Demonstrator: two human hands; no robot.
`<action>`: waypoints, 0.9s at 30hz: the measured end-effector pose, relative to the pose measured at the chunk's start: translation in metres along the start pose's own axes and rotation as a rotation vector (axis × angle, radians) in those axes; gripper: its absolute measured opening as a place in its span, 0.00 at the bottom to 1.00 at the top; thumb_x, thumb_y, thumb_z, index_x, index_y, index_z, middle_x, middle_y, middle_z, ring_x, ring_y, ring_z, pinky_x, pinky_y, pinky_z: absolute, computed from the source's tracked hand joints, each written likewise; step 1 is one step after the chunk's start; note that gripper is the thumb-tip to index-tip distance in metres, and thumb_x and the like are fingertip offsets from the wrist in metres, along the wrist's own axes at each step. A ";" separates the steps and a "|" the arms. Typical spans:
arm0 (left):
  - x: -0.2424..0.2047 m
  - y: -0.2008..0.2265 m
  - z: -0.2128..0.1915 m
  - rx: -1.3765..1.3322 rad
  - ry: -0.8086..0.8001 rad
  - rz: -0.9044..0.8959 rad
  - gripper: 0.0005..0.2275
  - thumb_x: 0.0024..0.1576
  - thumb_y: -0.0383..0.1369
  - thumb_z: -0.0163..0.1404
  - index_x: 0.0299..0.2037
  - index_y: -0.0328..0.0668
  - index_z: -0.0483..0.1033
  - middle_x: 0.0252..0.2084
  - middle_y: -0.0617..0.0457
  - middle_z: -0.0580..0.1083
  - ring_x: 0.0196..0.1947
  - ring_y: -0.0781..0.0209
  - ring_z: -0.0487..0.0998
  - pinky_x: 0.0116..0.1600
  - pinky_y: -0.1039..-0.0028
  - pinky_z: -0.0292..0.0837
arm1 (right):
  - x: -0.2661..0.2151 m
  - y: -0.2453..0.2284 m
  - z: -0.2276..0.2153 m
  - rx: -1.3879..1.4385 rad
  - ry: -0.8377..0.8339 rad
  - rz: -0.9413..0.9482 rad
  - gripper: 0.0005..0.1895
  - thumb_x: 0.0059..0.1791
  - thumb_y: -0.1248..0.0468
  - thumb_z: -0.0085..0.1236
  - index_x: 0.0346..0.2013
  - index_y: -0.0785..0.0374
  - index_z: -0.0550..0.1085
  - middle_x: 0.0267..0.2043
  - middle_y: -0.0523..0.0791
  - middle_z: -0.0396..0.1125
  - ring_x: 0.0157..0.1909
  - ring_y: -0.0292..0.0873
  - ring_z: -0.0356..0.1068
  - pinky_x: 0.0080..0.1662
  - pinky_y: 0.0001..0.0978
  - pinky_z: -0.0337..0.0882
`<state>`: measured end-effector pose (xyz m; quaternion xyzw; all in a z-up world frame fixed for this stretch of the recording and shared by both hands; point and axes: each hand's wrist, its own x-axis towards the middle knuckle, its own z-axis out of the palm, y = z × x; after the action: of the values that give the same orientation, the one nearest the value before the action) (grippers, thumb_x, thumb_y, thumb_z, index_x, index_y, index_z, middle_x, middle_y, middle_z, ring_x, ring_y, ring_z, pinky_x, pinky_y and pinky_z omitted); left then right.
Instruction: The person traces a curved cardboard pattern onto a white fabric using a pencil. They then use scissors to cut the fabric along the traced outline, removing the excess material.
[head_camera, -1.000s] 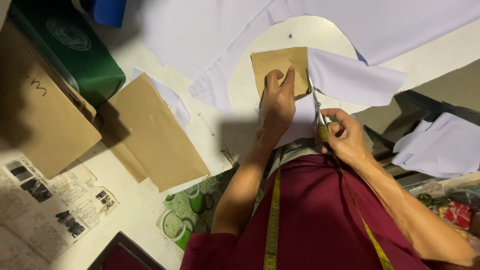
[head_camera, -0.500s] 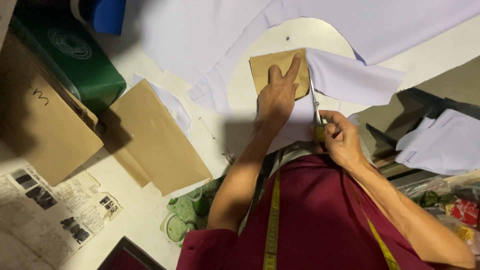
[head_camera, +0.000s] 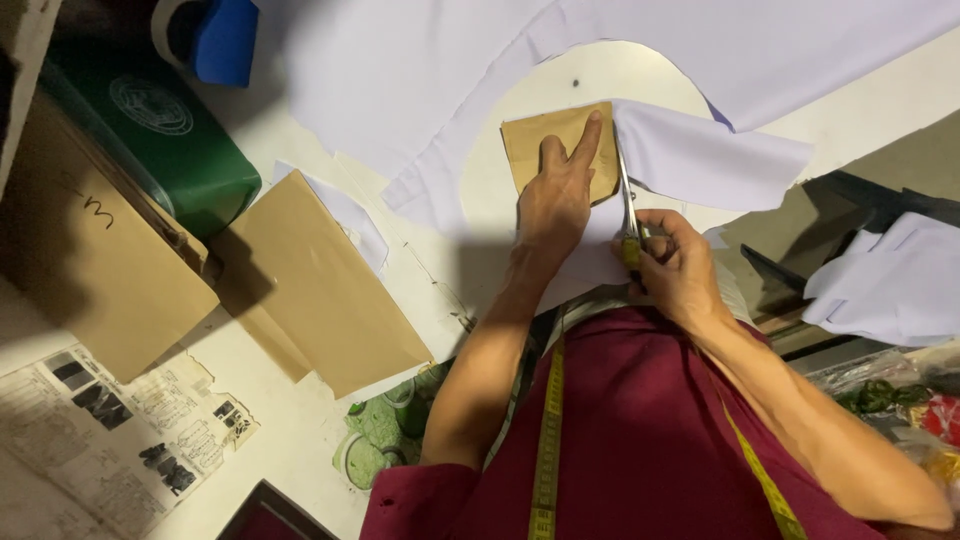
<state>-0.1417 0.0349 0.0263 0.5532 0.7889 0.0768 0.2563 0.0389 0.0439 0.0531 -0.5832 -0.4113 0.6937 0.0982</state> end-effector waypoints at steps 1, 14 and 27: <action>0.000 -0.001 0.002 -0.006 0.008 0.005 0.27 0.69 0.31 0.42 0.78 0.60 0.48 0.48 0.45 0.63 0.31 0.41 0.82 0.34 0.56 0.84 | -0.004 -0.006 0.002 0.019 -0.002 -0.002 0.22 0.50 0.77 0.50 0.59 0.63 0.71 0.24 0.50 0.67 0.18 0.47 0.70 0.21 0.37 0.75; 0.003 -0.006 0.002 -0.034 -0.013 -0.002 0.27 0.69 0.32 0.41 0.78 0.63 0.47 0.49 0.45 0.63 0.34 0.40 0.82 0.36 0.51 0.83 | 0.000 -0.036 0.017 0.014 0.013 -0.098 0.26 0.49 0.68 0.67 0.58 0.65 0.66 0.19 0.53 0.68 0.13 0.48 0.68 0.15 0.33 0.68; 0.003 -0.005 -0.004 -0.066 -0.076 -0.039 0.27 0.70 0.33 0.39 0.78 0.65 0.46 0.48 0.47 0.62 0.32 0.38 0.81 0.36 0.48 0.83 | 0.003 -0.036 0.028 0.077 0.036 -0.101 0.21 0.52 0.74 0.53 0.60 0.66 0.65 0.19 0.49 0.67 0.14 0.45 0.66 0.18 0.31 0.67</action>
<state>-0.1484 0.0362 0.0272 0.5316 0.7862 0.0767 0.3056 0.0004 0.0558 0.0754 -0.5697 -0.4115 0.6926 0.1627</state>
